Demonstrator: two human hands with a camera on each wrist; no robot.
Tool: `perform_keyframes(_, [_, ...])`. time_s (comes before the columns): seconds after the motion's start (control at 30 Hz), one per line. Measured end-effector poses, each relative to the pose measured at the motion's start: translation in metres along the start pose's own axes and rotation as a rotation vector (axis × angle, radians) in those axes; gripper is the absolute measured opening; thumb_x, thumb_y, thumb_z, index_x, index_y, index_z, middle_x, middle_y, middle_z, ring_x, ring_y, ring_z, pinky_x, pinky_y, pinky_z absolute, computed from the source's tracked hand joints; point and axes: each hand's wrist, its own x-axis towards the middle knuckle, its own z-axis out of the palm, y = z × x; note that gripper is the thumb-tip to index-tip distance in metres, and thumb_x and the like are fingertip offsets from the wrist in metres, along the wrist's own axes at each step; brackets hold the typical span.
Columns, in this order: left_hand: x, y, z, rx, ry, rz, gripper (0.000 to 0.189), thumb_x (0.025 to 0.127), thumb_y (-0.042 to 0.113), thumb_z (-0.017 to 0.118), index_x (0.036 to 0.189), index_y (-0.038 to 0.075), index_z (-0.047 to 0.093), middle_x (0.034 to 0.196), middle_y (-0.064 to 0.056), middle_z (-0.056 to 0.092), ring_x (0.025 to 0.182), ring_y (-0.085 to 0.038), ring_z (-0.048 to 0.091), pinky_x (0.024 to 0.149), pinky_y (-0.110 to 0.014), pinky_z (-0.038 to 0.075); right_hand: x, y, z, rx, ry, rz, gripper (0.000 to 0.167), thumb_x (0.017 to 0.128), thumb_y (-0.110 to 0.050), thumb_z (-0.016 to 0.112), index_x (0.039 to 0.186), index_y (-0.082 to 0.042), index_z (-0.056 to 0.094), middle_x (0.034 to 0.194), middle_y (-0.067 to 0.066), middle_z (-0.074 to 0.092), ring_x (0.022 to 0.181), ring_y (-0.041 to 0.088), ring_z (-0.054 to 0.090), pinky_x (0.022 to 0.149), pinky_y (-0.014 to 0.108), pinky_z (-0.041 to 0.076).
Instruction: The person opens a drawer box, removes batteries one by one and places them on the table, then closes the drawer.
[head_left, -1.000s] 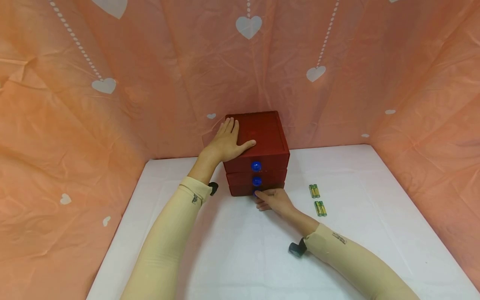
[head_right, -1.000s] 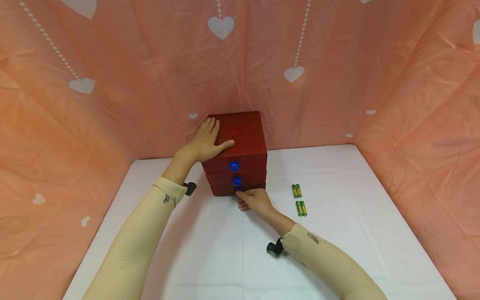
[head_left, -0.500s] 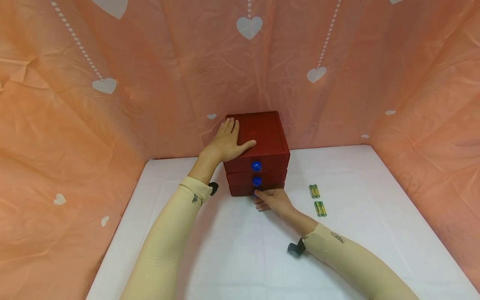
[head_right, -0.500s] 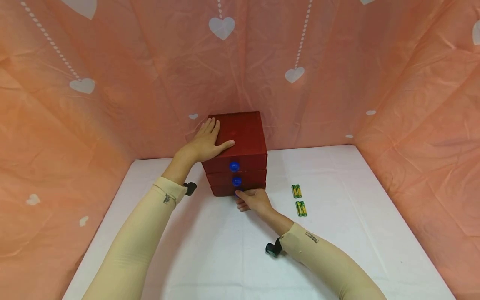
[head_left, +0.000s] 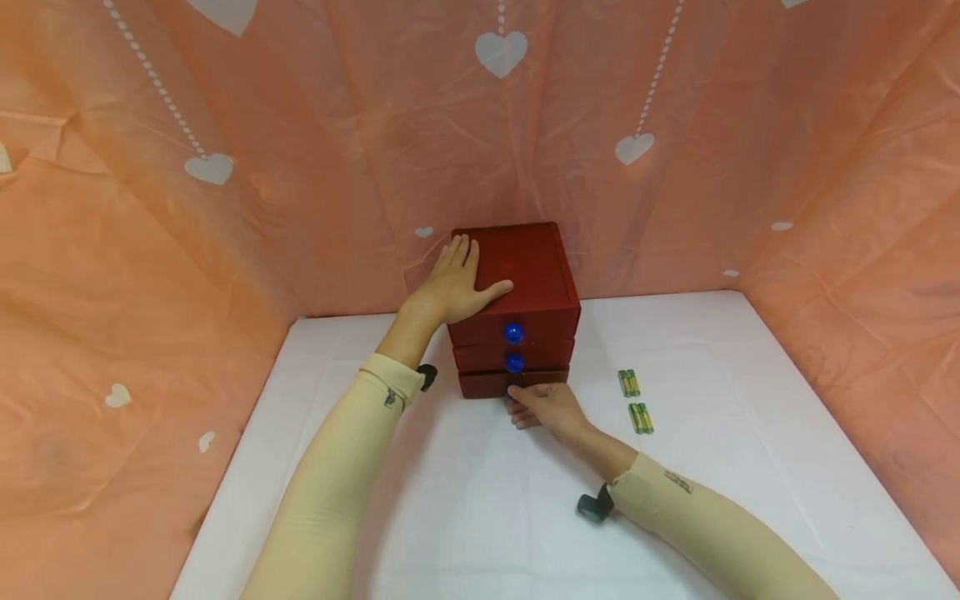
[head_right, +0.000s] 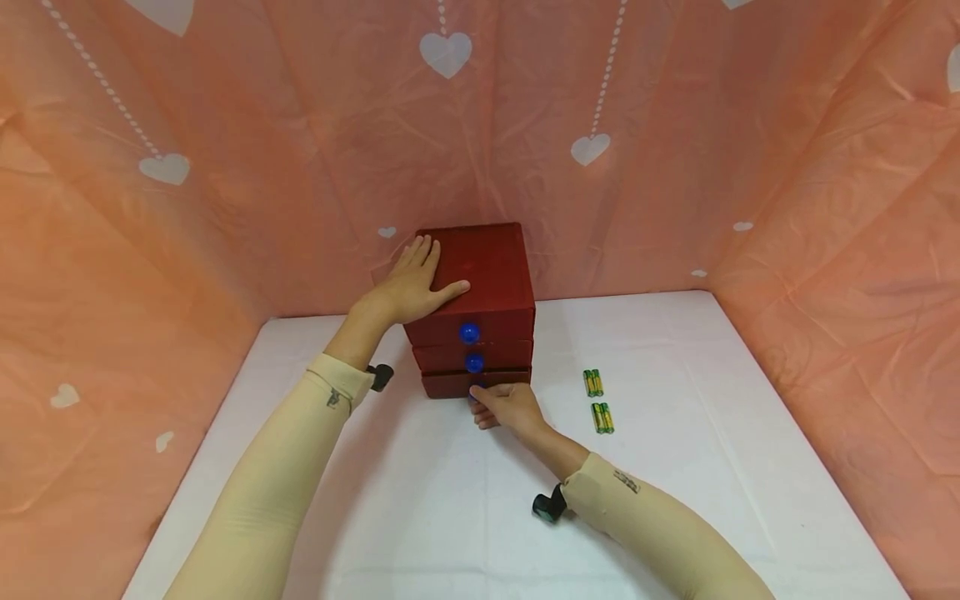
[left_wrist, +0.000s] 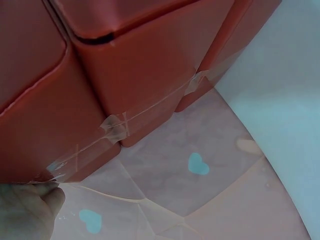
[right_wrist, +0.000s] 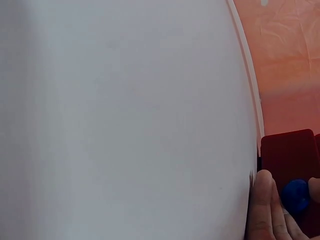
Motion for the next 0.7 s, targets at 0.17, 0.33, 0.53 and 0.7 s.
perform_keyframes(0.17, [0.000,-0.001,0.000,0.012,-0.002,0.003,0.107,0.105,0.076,0.038,0.171,0.000,0.001,0.180,-0.017,-0.009,0.166,-0.028,-0.015,0.133,-0.037,-0.010,-0.006,0.001,0.001,-0.015,-0.021,-0.014,0.040,0.105,-0.023,0.073,0.113,0.016,0.075,0.097,0.024,0.080,0.074,0.021,0.080,0.071,0.031,0.066])
perform_keyframes(0.33, [0.001,-0.001,0.000,0.017,-0.009,0.004,0.107,0.105,0.076,0.037,0.171,0.000,0.000,0.180,-0.017,-0.009,0.166,-0.028,-0.016,0.133,-0.038,-0.010,-0.013,0.003,0.000,-0.040,-0.045,-0.038,0.041,0.107,-0.024,0.070,0.115,0.017,0.075,0.099,0.026,0.079,0.076,0.023,0.080,0.072,0.033,0.067])
perform_keyframes(0.53, [0.001,-0.001,0.000,0.016,-0.006,0.010,0.106,0.105,0.076,0.036,0.171,0.001,0.000,0.180,-0.017,-0.009,0.166,-0.028,-0.016,0.133,-0.038,-0.010,-0.019,0.006,-0.001,-0.059,-0.066,-0.034,0.040,0.107,-0.024,0.070,0.117,0.015,0.075,0.101,0.023,0.080,0.080,0.025,0.080,0.074,0.034,0.067])
perform_keyframes(0.7, [0.002,-0.002,-0.001,0.013,-0.005,0.010,0.106,0.105,0.076,0.037,0.171,0.001,0.000,0.180,-0.017,-0.009,0.166,-0.028,-0.015,0.133,-0.037,-0.010,-0.026,0.008,0.000,-0.078,-0.084,-0.059,0.038,0.108,-0.022,0.069,0.118,0.014,0.075,0.103,0.023,0.080,0.082,0.025,0.080,0.076,0.034,0.067])
